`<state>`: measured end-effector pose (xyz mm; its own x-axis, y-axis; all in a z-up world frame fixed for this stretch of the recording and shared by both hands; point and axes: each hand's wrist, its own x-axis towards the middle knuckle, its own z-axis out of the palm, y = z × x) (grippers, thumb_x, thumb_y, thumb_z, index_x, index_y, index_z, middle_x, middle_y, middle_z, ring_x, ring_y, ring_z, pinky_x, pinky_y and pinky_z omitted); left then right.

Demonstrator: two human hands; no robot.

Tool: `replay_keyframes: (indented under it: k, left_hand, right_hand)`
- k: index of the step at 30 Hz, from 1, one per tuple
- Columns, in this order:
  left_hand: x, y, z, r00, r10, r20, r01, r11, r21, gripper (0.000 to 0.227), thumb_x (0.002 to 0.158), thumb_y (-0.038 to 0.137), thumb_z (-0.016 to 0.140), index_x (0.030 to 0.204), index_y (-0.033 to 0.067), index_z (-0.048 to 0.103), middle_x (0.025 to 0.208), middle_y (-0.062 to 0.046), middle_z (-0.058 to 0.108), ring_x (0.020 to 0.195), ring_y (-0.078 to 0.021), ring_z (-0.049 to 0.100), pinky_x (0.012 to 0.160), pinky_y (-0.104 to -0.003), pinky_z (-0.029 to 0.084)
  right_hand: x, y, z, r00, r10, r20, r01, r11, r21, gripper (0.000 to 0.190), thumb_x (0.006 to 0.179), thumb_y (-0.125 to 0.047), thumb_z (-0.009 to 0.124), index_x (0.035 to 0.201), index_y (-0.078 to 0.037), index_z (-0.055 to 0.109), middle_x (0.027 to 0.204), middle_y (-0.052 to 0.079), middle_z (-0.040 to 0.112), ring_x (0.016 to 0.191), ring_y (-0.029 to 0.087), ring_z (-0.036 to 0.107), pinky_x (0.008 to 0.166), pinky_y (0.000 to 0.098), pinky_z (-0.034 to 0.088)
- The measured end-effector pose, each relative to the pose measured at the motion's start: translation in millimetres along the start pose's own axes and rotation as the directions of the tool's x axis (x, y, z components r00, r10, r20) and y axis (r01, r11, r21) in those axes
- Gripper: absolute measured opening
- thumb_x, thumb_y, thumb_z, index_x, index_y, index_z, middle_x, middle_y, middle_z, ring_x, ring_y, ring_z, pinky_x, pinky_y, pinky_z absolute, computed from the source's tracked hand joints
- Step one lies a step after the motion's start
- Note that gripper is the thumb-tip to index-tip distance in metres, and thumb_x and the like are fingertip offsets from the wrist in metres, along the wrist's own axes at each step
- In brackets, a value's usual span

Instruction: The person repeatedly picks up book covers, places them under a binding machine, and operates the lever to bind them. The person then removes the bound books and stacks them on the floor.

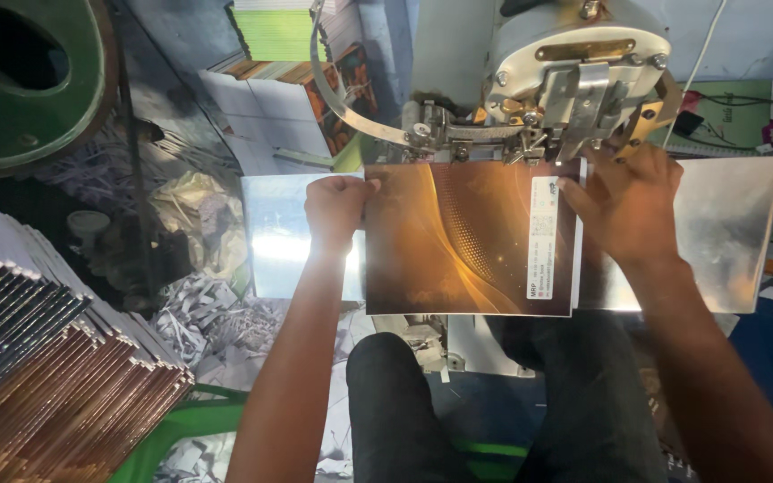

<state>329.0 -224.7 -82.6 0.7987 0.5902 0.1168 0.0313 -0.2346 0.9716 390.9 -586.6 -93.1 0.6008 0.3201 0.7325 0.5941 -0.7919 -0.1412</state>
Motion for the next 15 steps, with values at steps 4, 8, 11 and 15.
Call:
replay_keyframes:
  k: [4, 8, 11, 15]
  left_hand:
    - [-2.5, 2.6, -0.8, 1.0, 0.009, 0.02, -0.009, 1.0, -0.017, 0.019, 0.077, 0.016, 0.081, 0.08, -0.0028, 0.079, 0.066, -0.008, 0.072, 0.055, -0.013, 0.066, 0.054, -0.029, 0.055]
    - [-1.8, 3.3, -0.8, 0.999, -0.004, 0.048, 0.006, 0.999, -0.037, 0.019, 0.077, 0.015, 0.081, 0.079, -0.0033, 0.078, 0.067, -0.008, 0.072, 0.054, -0.0128, 0.067, 0.051, -0.029, 0.058]
    - [-1.1, 2.3, -0.3, 0.994, -0.029, 0.103, 0.037, 0.997, -0.074, 0.02, 0.079, 0.016, 0.08, 0.077, -0.0037, 0.077, 0.066, -0.007, 0.074, 0.054, -0.0135, 0.069, 0.051, -0.028, 0.058]
    - [0.4, -1.9, 3.2, 0.998, -0.035, 0.061, 0.036, 0.999, -0.013, 0.02, 0.078, 0.017, 0.082, 0.079, -0.0023, 0.077, 0.068, -0.008, 0.074, 0.055, -0.0136, 0.068, 0.053, -0.03, 0.057]
  right_hand:
    - [-5.1, 14.1, 6.7, 0.992, -0.123, 0.026, 0.123, 0.992, 0.003, 0.041, 0.104, -0.036, 0.068, 0.137, -0.012, 0.071, 0.14, 0.017, 0.063, 0.134, 0.036, 0.055, 0.124, 0.058, 0.026]
    - [-7.8, 25.4, 9.7, 0.991, -0.094, 0.09, 0.09, 0.995, 0.048, 0.045, 0.104, -0.039, 0.065, 0.139, -0.012, 0.071, 0.141, 0.019, 0.062, 0.14, 0.034, 0.053, 0.125, 0.0607, 0.021]
    - [-8.7, 29.1, 11.0, 0.991, -0.111, 0.075, 0.106, 0.992, 0.067, 0.041, 0.106, -0.04, 0.065, 0.134, -0.01, 0.069, 0.135, 0.018, 0.063, 0.142, 0.033, 0.053, 0.129, 0.0589, 0.023]
    - [-9.8, 31.5, 13.0, 0.991, -0.112, 0.073, 0.108, 0.992, 0.058, 0.042, 0.105, -0.04, 0.066, 0.135, -0.01, 0.069, 0.137, 0.02, 0.063, 0.137, 0.032, 0.054, 0.13, 0.0577, 0.024]
